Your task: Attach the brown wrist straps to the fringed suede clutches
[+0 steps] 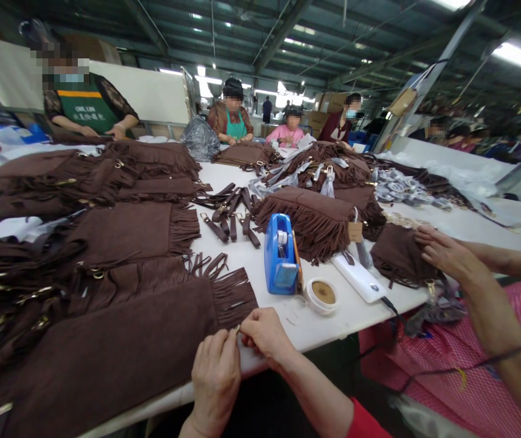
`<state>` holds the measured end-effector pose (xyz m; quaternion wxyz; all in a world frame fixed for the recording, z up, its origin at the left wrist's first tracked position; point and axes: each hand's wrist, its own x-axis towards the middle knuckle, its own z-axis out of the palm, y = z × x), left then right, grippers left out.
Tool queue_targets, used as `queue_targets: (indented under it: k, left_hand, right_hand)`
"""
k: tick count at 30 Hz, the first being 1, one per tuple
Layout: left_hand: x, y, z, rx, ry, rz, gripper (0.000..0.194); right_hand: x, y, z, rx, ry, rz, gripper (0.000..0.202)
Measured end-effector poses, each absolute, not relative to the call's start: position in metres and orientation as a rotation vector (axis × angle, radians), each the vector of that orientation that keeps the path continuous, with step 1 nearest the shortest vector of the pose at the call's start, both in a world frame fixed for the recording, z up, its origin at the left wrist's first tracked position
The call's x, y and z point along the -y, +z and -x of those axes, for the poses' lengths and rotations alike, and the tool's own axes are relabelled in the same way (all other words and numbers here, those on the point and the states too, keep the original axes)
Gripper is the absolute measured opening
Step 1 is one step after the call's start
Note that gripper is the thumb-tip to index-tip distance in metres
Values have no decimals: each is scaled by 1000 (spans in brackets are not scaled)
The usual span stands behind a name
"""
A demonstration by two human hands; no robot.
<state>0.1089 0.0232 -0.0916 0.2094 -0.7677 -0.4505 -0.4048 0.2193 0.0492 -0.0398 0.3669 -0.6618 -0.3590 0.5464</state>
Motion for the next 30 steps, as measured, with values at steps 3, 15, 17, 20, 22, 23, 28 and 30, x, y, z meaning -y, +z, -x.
queue_targets:
  k: [3, 15, 17, 20, 22, 23, 28, 30]
  left_hand:
    - [-26, -92, -109, 1358, -1263, 2139, 11]
    - [-31, -90, -106, 1538, -1383, 2198, 22]
    - [-31, -91, -106, 1540, -1386, 2201, 20]
    - [-30, -91, -107, 1512, -1389, 2185, 18]
    - [-30, -91, -108, 1483, -1380, 2177, 16]
    - [-30, -90, -108, 1469, -1372, 2174, 15]
    - [-28, -89, -109, 1424, -1320, 2165, 14]
    - [-28, -88, -109, 1425, -1306, 2168, 15]
  right_hand:
    - [-48, -43, -218, 944, 1362, 1696, 12]
    - [-34, -58, -224, 1105, 1237, 1574, 9]
    - [-33, -59, -223, 1095, 1249, 1571, 10]
    - [-34, -60, -220, 1079, 1249, 1576, 13]
    - [-35, -60, -218, 1062, 1255, 1587, 13]
    - [-36, -60, -217, 1054, 1260, 1592, 12]
    - [-38, -59, -215, 1047, 1233, 1615, 10]
    - [-39, -60, -215, 1057, 1197, 1634, 11]
